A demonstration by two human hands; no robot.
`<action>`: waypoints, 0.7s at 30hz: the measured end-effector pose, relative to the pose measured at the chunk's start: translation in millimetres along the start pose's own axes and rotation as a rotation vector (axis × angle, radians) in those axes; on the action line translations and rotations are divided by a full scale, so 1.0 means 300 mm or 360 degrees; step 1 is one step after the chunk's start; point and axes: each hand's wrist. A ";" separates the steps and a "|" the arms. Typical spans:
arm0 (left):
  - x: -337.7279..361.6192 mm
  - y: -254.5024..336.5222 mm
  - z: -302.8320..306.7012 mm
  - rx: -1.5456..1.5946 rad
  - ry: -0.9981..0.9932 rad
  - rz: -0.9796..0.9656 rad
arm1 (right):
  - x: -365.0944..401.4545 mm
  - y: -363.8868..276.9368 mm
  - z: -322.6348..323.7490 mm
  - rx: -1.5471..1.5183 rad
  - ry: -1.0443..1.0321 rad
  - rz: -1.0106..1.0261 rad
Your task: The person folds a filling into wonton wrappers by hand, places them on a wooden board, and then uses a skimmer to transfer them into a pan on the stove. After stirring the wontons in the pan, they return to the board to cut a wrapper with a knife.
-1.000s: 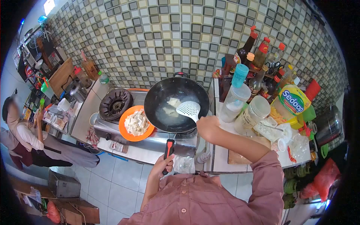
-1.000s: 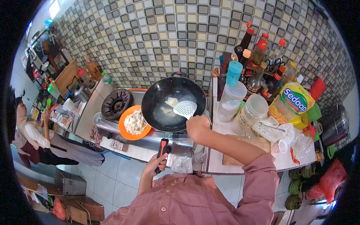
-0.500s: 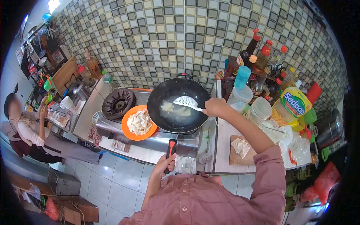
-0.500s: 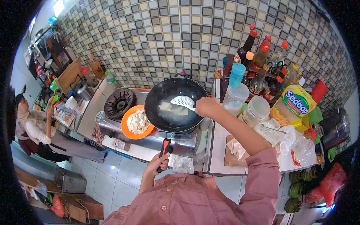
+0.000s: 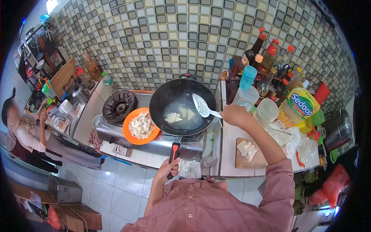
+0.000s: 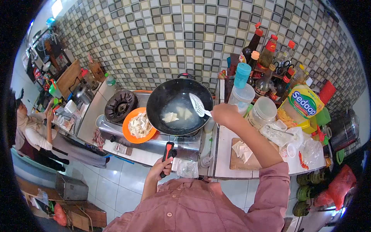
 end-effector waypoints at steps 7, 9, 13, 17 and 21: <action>0.006 0.010 -0.005 0.0004 -0.0003 0.0018 | -0.120 0.021 -0.076 -0.0073 0.0177 -0.0030; 0.004 0.009 -0.004 0.0001 -0.0001 0.0018 | -0.157 0.028 -0.093 -0.0120 0.0201 -0.0007; 0.004 0.006 -0.003 -0.0007 -0.0004 0.0010 | -0.228 0.055 -0.157 -0.0080 0.0299 0.0098; 0.004 0.005 -0.005 -0.0030 -0.0004 -0.0004 | -0.247 0.052 -0.188 0.0083 0.0597 0.0107; 0.004 0.005 -0.005 -0.0022 -0.0017 -0.0007 | -0.247 0.033 -0.197 0.0029 0.0672 0.0085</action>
Point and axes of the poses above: each hand's wrist, its own x-axis away from the middle knuckle, its own z-axis out of the back of the hand, y = z × x
